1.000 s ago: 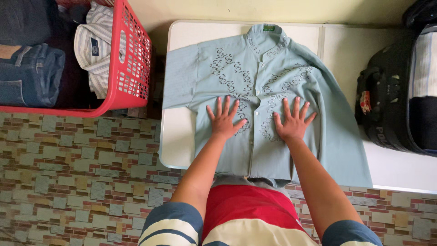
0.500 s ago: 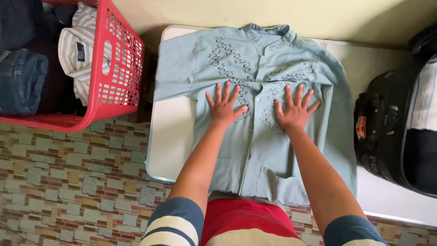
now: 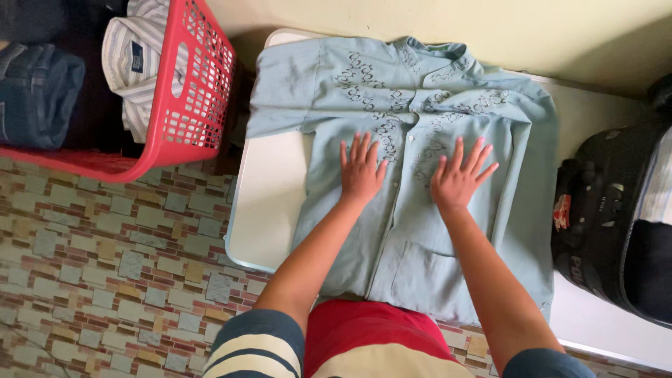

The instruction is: The person places a folded garment into an open suitcase, removes a light blue shirt from a red basket, spreads it on a white table, and folds the shirt into a rectangular shape by hand.

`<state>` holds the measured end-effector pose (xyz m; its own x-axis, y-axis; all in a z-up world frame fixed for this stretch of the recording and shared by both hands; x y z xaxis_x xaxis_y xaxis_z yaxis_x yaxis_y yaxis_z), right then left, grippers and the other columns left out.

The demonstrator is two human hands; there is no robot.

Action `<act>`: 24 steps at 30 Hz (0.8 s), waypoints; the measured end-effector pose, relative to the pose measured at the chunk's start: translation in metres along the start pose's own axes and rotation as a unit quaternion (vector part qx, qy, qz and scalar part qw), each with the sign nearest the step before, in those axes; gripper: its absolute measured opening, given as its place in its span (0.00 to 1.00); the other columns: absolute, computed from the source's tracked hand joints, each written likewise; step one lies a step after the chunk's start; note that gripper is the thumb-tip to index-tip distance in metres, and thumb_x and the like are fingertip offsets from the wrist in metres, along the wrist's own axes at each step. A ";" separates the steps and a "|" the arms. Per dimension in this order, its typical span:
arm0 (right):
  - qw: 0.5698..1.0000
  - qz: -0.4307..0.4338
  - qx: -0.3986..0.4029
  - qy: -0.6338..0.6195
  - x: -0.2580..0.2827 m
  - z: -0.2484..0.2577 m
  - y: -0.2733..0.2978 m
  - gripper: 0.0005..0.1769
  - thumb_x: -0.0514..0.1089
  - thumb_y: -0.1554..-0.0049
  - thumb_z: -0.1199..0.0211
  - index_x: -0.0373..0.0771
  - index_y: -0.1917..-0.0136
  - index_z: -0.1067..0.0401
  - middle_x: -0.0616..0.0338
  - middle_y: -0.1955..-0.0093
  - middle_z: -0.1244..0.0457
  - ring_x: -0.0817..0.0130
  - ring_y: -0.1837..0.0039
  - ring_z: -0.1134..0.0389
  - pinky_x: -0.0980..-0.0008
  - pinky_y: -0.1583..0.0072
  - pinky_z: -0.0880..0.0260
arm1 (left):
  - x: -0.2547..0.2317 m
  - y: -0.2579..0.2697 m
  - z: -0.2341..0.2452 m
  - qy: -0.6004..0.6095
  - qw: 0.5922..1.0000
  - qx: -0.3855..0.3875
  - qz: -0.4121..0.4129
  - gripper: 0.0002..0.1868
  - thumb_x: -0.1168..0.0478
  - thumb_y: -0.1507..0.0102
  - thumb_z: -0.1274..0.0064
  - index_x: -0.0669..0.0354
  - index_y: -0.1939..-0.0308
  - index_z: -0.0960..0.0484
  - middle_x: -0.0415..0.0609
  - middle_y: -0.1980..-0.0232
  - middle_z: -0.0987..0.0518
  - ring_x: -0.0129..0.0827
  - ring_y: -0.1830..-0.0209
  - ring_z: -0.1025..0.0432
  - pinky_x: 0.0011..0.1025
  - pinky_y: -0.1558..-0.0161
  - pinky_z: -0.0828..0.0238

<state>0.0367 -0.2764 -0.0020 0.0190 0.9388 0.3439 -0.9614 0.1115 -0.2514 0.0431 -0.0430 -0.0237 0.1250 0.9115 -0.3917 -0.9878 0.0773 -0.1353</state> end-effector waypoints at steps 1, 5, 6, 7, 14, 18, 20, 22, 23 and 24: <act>1.000 -0.008 0.009 0.016 0.006 0.005 0.023 0.29 0.50 0.30 0.48 0.43 0.19 0.40 0.36 0.12 0.61 0.34 0.12 0.67 0.26 0.21 0.77 | -0.002 0.023 0.005 0.016 1.000 0.007 -0.005 0.28 0.46 0.30 0.52 0.54 0.29 0.28 0.52 0.19 0.39 0.49 0.16 0.48 0.62 0.16 0.66; 0.996 -0.029 0.084 0.031 0.045 0.026 0.118 0.31 0.54 0.35 0.49 0.49 0.21 0.40 0.39 0.13 0.59 0.35 0.13 0.68 0.26 0.22 0.77 | 0.001 0.103 0.030 -0.033 0.997 0.060 -0.032 0.29 0.43 0.30 0.51 0.48 0.28 0.31 0.52 0.17 0.43 0.51 0.15 0.52 0.63 0.19 0.69; 0.993 -0.040 0.109 0.022 0.053 0.029 0.134 0.33 0.57 0.36 0.50 0.51 0.20 0.41 0.39 0.14 0.59 0.35 0.14 0.68 0.25 0.24 0.78 | 0.007 0.108 0.034 -0.017 0.996 0.074 -0.044 0.34 0.41 0.33 0.51 0.48 0.25 0.34 0.53 0.17 0.45 0.52 0.16 0.54 0.63 0.21 0.70; 0.989 -0.052 0.139 0.014 0.056 0.032 0.146 0.35 0.59 0.38 0.51 0.53 0.19 0.43 0.40 0.15 0.60 0.35 0.15 0.69 0.24 0.26 0.78 | 0.012 0.117 0.038 0.001 0.994 0.091 -0.055 0.39 0.39 0.35 0.50 0.47 0.23 0.38 0.54 0.17 0.48 0.53 0.17 0.57 0.63 0.24 0.71; 0.984 -0.040 0.170 0.033 0.052 0.024 0.132 0.37 0.64 0.35 0.57 0.56 0.16 0.51 0.48 0.13 0.64 0.40 0.14 0.71 0.25 0.24 0.77 | 0.021 0.107 0.031 -0.040 0.989 0.126 -0.071 0.46 0.28 0.36 0.56 0.38 0.18 0.49 0.47 0.14 0.56 0.48 0.15 0.66 0.60 0.22 0.77; 0.982 -0.048 0.172 0.055 0.047 0.015 0.110 0.38 0.66 0.36 0.59 0.58 0.16 0.53 0.51 0.12 0.65 0.43 0.14 0.71 0.26 0.25 0.76 | 0.027 0.081 0.022 -0.053 0.984 0.167 -0.043 0.47 0.26 0.37 0.59 0.35 0.18 0.53 0.44 0.14 0.61 0.45 0.14 0.70 0.58 0.23 0.81; 0.982 -0.051 0.174 0.061 0.041 0.011 0.104 0.38 0.67 0.35 0.60 0.59 0.16 0.53 0.52 0.12 0.66 0.43 0.14 0.71 0.26 0.25 0.75 | 0.033 0.066 0.017 -0.057 0.985 0.160 -0.029 0.47 0.26 0.36 0.60 0.34 0.18 0.54 0.43 0.14 0.63 0.43 0.14 0.71 0.57 0.23 0.82; 0.980 -0.052 0.180 0.064 0.035 0.010 0.103 0.38 0.68 0.36 0.60 0.59 0.16 0.54 0.52 0.12 0.66 0.44 0.14 0.71 0.27 0.25 0.74 | 0.036 0.056 0.017 -0.062 0.983 0.174 -0.017 0.47 0.27 0.36 0.60 0.34 0.18 0.55 0.42 0.14 0.63 0.43 0.14 0.71 0.57 0.22 0.81; 0.979 -0.055 0.183 0.067 0.033 0.009 0.106 0.38 0.67 0.36 0.60 0.59 0.16 0.54 0.53 0.12 0.66 0.44 0.14 0.71 0.27 0.24 0.74 | 0.037 0.054 0.018 -0.065 0.981 0.181 -0.012 0.47 0.27 0.36 0.60 0.34 0.18 0.55 0.42 0.14 0.64 0.44 0.14 0.71 0.57 0.22 0.81; 0.979 -0.057 0.185 0.070 0.032 0.008 0.109 0.38 0.67 0.35 0.60 0.59 0.16 0.54 0.53 0.12 0.66 0.45 0.14 0.70 0.28 0.24 0.73 | 0.035 0.057 0.019 -0.075 0.977 0.199 -0.015 0.47 0.28 0.35 0.61 0.35 0.18 0.56 0.44 0.14 0.64 0.45 0.14 0.72 0.58 0.22 0.81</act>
<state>-0.0693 -0.2373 -0.0110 0.1453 0.9654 0.2165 -0.9838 0.1178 0.1350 -0.0104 0.0008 -0.0275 0.1680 0.9531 -0.2518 -0.9454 0.2281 0.2326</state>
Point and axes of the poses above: each hand's wrist, its own y-axis away from the middle knuckle, its own z-axis out of the back of the hand, x = y × z, the point moved 1 cm from there along -y, towards the middle knuckle
